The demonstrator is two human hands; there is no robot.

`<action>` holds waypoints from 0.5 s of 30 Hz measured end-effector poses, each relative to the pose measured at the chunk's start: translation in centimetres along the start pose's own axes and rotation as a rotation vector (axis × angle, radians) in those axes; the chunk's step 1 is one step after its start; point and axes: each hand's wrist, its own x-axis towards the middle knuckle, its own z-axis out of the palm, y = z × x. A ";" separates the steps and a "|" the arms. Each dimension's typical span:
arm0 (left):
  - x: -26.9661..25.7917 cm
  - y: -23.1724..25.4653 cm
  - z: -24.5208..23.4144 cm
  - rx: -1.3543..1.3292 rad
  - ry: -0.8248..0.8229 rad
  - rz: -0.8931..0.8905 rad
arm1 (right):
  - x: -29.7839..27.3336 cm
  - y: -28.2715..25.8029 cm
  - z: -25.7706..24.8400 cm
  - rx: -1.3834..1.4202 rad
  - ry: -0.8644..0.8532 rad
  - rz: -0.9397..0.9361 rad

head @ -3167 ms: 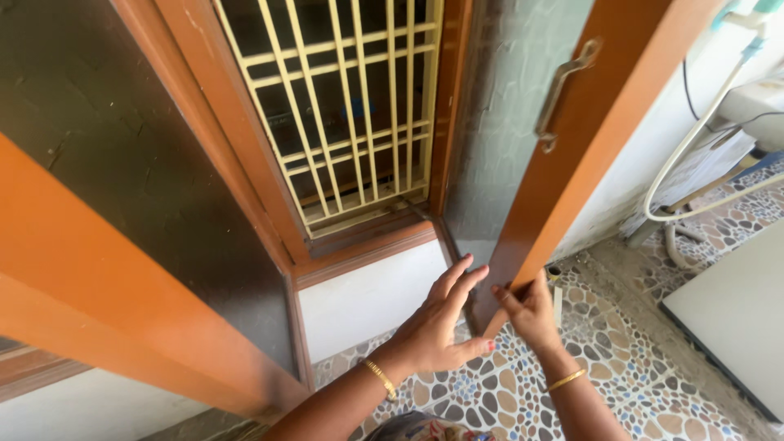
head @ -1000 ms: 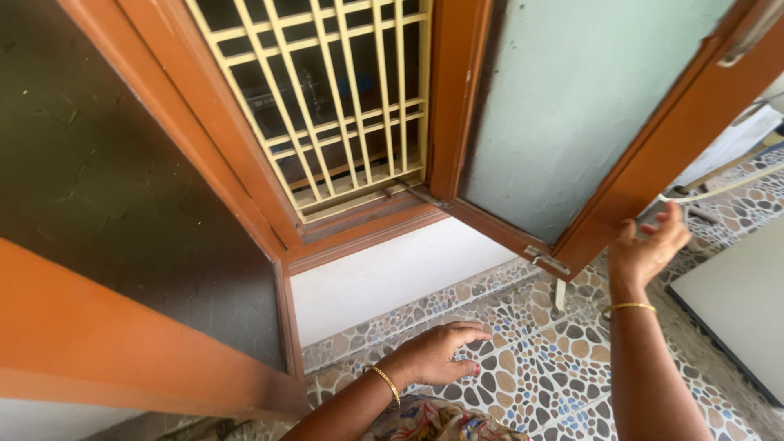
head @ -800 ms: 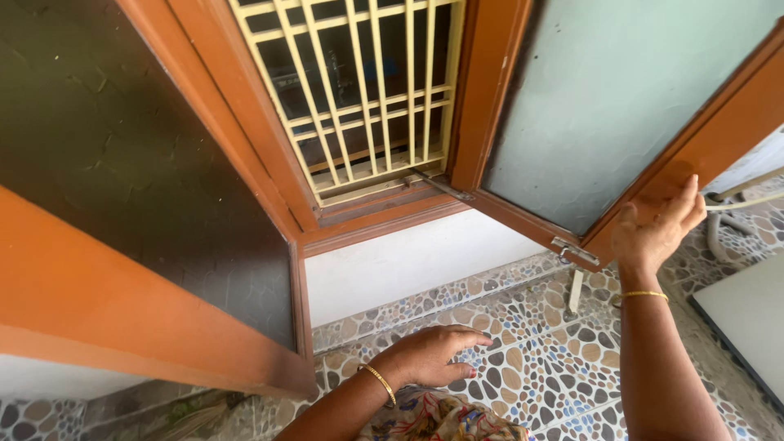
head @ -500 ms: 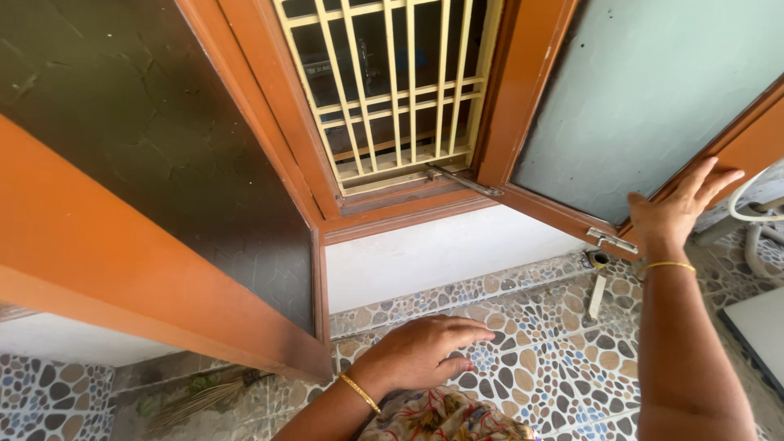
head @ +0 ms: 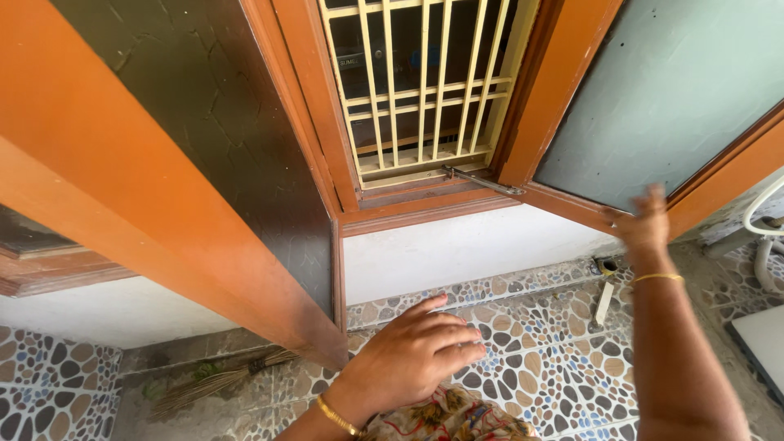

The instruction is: The person opens and closes multiple wooden-framed windows with metal grilles on a tiled balcony. They manipulate the window handles and sashes to open them outward and then close them again, repeating this sequence across several windows.

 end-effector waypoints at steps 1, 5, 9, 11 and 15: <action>-0.6 0.6 -0.8 0.053 0.068 0.045 | -2.2 -0.2 2.3 0.005 -0.063 0.034; -3.1 2.1 -5.7 0.444 0.405 0.085 | -14.5 -3.0 11.9 0.438 -0.792 -0.028; -5.7 -0.6 -11.5 1.121 0.840 0.173 | -27.0 -8.4 16.7 -0.139 -1.247 -0.609; -7.0 -2.0 -12.0 1.094 0.872 0.056 | -31.2 -11.1 17.5 -0.057 -1.249 -0.830; -8.8 -3.4 -7.7 0.156 0.993 -0.292 | -34.6 -14.0 17.1 0.052 -1.171 -1.007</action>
